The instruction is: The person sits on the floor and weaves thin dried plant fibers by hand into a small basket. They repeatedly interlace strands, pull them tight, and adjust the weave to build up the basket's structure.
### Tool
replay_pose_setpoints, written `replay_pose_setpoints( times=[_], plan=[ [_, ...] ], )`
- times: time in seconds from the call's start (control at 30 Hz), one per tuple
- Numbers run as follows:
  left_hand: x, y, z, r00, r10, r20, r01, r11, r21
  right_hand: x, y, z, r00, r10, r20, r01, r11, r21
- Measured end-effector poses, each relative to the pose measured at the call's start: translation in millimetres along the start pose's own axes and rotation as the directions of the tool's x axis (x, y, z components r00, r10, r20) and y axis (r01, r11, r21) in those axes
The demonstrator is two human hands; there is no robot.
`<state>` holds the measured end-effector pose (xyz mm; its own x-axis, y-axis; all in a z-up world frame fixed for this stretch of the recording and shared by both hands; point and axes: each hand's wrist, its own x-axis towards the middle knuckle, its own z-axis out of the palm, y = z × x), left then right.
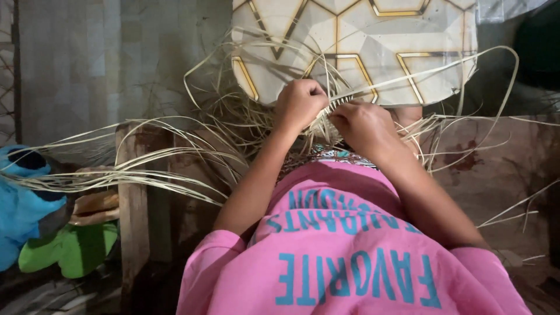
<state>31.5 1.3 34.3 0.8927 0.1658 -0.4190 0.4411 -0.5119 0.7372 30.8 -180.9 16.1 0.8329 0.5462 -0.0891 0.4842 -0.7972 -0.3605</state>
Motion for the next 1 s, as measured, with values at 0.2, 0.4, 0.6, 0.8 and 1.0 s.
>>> replay_pose_setpoints(
  times=[0.2, 0.4, 0.6, 0.8, 1.0],
  plan=[
    [11.2, -11.6, 11.6, 1.000, -0.005, 0.014, 0.005, 1.000, -0.001, 0.7, -10.0, -20.7, 0.953, 0.176, 0.248, -0.159, 0.984, -0.087],
    [17.1, -17.7, 17.5, 0.999, 0.043, -0.008, -0.044, 0.998, -0.044, -11.6, 4.8, -35.6, 0.927, 0.190, 0.323, -0.317, 0.857, 0.406],
    [17.7, -22.5, 19.7, 0.999, 0.033, -0.003, -0.033, 0.998, -0.050, -3.1, -0.4, -21.0, 0.929, 0.131, 0.345, -0.352, 0.597, 0.721],
    [11.7, -19.5, 14.4, 0.999, 0.038, -0.016, -0.039, 0.998, -0.045, 9.3, -2.0, -5.0, 0.956, 0.151, 0.250, -0.292, 0.555, 0.779],
    [4.6, -12.3, 8.8, 0.998, 0.052, -0.022, -0.053, 0.998, -0.029, 8.7, 14.1, 24.9, 0.991, 0.113, -0.066, -0.096, 0.971, 0.218]
  ],
)
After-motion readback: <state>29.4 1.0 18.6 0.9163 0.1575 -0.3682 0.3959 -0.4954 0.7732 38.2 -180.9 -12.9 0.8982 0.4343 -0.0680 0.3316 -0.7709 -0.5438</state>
